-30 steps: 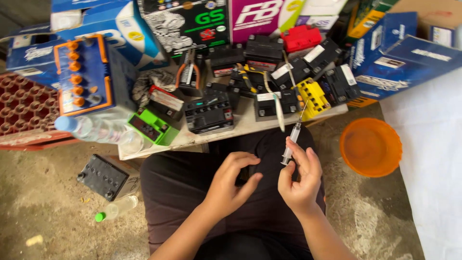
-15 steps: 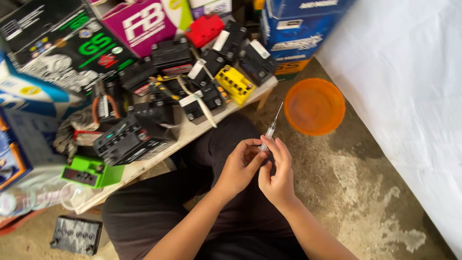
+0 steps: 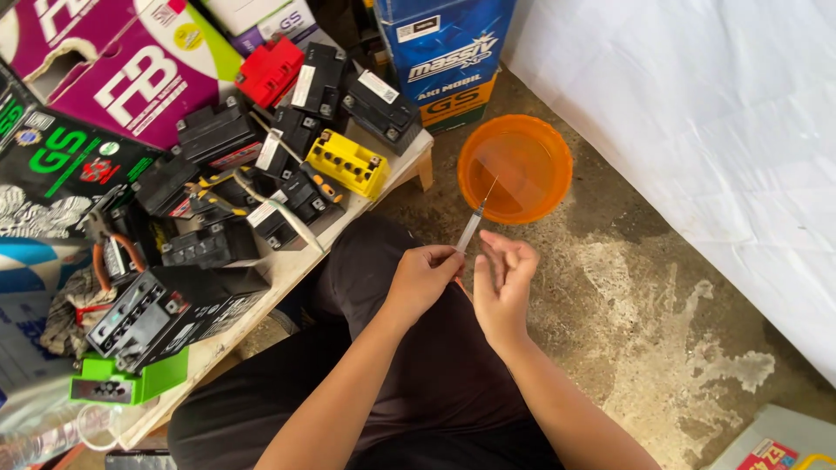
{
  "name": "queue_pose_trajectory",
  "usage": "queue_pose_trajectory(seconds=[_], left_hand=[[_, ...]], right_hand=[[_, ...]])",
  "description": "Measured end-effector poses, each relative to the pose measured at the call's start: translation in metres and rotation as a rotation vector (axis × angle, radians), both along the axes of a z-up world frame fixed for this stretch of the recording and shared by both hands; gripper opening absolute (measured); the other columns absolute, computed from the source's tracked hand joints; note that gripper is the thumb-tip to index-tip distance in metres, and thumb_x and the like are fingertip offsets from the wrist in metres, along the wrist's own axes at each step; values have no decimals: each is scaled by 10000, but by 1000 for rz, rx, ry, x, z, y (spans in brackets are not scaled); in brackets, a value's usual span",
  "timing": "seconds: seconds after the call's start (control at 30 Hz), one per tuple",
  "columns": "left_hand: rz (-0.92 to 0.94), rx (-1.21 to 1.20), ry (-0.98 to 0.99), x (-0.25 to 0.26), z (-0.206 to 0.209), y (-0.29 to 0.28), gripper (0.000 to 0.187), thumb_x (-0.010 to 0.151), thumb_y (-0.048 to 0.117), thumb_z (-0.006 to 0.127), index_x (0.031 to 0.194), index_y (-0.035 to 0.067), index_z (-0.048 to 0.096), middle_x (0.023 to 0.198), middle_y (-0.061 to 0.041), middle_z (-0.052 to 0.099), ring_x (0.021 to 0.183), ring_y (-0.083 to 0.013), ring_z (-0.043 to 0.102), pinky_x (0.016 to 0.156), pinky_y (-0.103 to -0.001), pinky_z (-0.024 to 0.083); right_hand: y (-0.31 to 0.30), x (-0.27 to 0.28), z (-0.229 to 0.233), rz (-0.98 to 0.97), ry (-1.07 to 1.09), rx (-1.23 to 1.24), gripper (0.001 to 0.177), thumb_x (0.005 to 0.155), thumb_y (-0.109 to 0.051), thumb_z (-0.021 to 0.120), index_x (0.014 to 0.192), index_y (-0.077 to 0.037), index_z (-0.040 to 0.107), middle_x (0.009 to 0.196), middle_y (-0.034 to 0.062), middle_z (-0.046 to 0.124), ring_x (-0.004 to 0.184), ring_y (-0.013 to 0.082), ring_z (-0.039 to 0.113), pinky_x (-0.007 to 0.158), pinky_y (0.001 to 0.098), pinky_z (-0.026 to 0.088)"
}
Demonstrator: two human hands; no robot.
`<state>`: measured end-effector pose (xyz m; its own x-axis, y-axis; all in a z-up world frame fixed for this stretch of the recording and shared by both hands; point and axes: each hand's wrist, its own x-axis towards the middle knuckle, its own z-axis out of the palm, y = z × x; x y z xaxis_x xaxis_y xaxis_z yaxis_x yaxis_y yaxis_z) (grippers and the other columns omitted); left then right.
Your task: Filling lead-acid battery cells with liquid using a syringe
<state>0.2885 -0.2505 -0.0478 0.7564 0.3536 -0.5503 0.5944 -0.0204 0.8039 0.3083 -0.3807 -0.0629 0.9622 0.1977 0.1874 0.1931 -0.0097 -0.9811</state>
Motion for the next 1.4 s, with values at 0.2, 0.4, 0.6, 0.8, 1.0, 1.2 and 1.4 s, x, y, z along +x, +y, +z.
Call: queue_pose_trajectory(seconds=[0.2, 0.4, 0.6, 0.8, 1.0, 1.2, 1.4], left_hand=[[-196, 96, 48, 25, 8, -8, 320, 946, 225, 642, 1122, -2, 783, 852, -137, 781, 836, -244, 749, 759, -344, 583], [-268, 136, 127, 39, -24, -10, 303, 928, 293, 647, 1049, 73, 817, 849, -108, 783, 883, -265, 744, 766, -369, 566], [-241, -13, 207, 56, -35, -20, 332, 939, 260, 581, 957, 23, 813, 831, -158, 753, 861, -255, 708, 800, -376, 553], [-206, -128, 248, 63, -47, -18, 374, 977, 298, 570, 953, -3, 791, 815, -166, 740, 832, -244, 708, 801, -349, 568], [-108, -217, 297, 71, -62, -23, 375, 955, 311, 563, 969, -14, 748, 794, -142, 703, 774, -222, 707, 764, -364, 604], [-64, -266, 323, 75, -64, -21, 386, 979, 296, 528, 1043, -23, 735, 856, -163, 722, 816, -239, 727, 794, -369, 605], [-35, -330, 335, 74, -76, -16, 365, 993, 314, 517, 1002, 7, 715, 805, -119, 692, 759, -229, 732, 758, -353, 614]], right_hand=[[-1, 37, 18, 93, 819, -13, 641, 1090, -391, 495, 1555, 26, 350, 1550, 231, 455, 1411, 307, 502, 1139, 463, 422], [-3, 54, -49, 69, 881, 14, 402, 1094, -334, 530, 1198, 9, 710, 1020, 153, 736, 944, 213, 715, 830, 369, 574], [2, 62, -72, -32, 1034, 110, 391, 1064, -317, 574, 1175, 46, 665, 969, 168, 687, 772, 189, 615, 663, 334, 508], [4, 75, -64, -42, 1126, 110, 465, 1067, -372, 538, 1235, 44, 663, 908, 148, 638, 680, 172, 542, 628, 317, 460], [7, 81, -72, -89, 1179, 86, 424, 1067, -390, 460, 1124, -17, 653, 726, 25, 388, 558, 158, 466, 481, 293, 371], [12, 88, -57, -53, 1215, 53, 427, 1103, -390, 363, 1055, -56, 625, 727, -23, 384, 538, 114, 452, 495, 256, 353], [11, 91, -74, -28, 1216, 62, 429, 1110, -416, 396, 1045, -62, 631, 701, -27, 395, 526, 128, 447, 565, 302, 428]])
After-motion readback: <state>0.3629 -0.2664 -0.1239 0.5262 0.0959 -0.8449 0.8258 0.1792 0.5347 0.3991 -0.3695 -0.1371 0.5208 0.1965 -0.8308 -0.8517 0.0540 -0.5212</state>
